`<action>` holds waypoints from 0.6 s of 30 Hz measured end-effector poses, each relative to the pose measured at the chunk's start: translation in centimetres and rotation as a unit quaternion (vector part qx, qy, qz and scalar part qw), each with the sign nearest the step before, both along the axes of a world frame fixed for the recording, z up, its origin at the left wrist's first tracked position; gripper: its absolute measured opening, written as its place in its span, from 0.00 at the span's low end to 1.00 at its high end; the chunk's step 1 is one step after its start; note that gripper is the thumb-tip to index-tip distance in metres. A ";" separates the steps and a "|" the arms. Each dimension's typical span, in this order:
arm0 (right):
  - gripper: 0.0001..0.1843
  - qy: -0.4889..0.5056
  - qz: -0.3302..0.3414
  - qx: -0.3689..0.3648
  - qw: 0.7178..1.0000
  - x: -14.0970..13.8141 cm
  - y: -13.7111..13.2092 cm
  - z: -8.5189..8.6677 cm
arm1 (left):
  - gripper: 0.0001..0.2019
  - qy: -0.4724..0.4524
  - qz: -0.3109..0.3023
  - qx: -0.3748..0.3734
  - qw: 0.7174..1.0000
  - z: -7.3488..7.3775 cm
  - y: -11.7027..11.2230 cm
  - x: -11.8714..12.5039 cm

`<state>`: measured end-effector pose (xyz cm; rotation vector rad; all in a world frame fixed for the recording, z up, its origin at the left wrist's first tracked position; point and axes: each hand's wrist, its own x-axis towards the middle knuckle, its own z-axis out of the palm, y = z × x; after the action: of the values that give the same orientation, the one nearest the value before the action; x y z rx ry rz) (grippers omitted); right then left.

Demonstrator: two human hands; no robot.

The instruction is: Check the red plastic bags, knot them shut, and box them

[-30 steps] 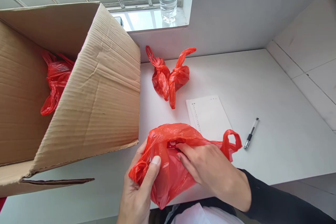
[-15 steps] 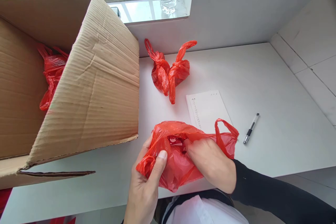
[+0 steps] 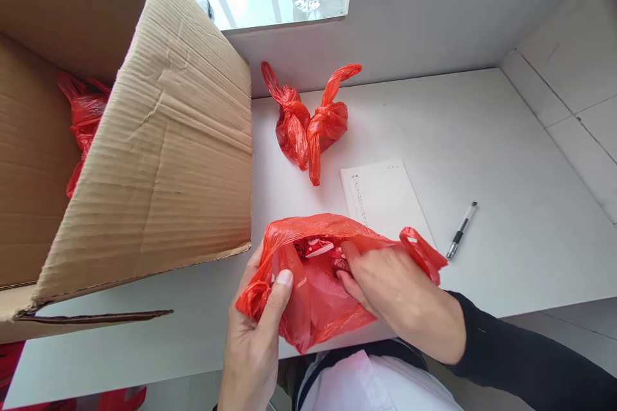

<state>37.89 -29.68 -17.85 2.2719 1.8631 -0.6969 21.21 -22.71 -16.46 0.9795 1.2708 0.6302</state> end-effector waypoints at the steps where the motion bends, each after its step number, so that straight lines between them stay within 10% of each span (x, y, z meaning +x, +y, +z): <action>1: 0.07 -0.008 -0.004 0.010 1.000 -0.1 0.2 0.3 | 0.34 -0.001 0.000 0.005 1.000 0.1 0.0 0.1; 18: 0.09 0.095 0.035 0.057 0.993 0.6 1.5 0.0 | 0.30 -0.024 -0.013 -0.007 1.000 0.7 -0.4 0.5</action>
<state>38.51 -28.22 -17.87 2.2647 2.1080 -0.8423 21.68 -23.08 -15.71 0.9634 1.2154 0.6207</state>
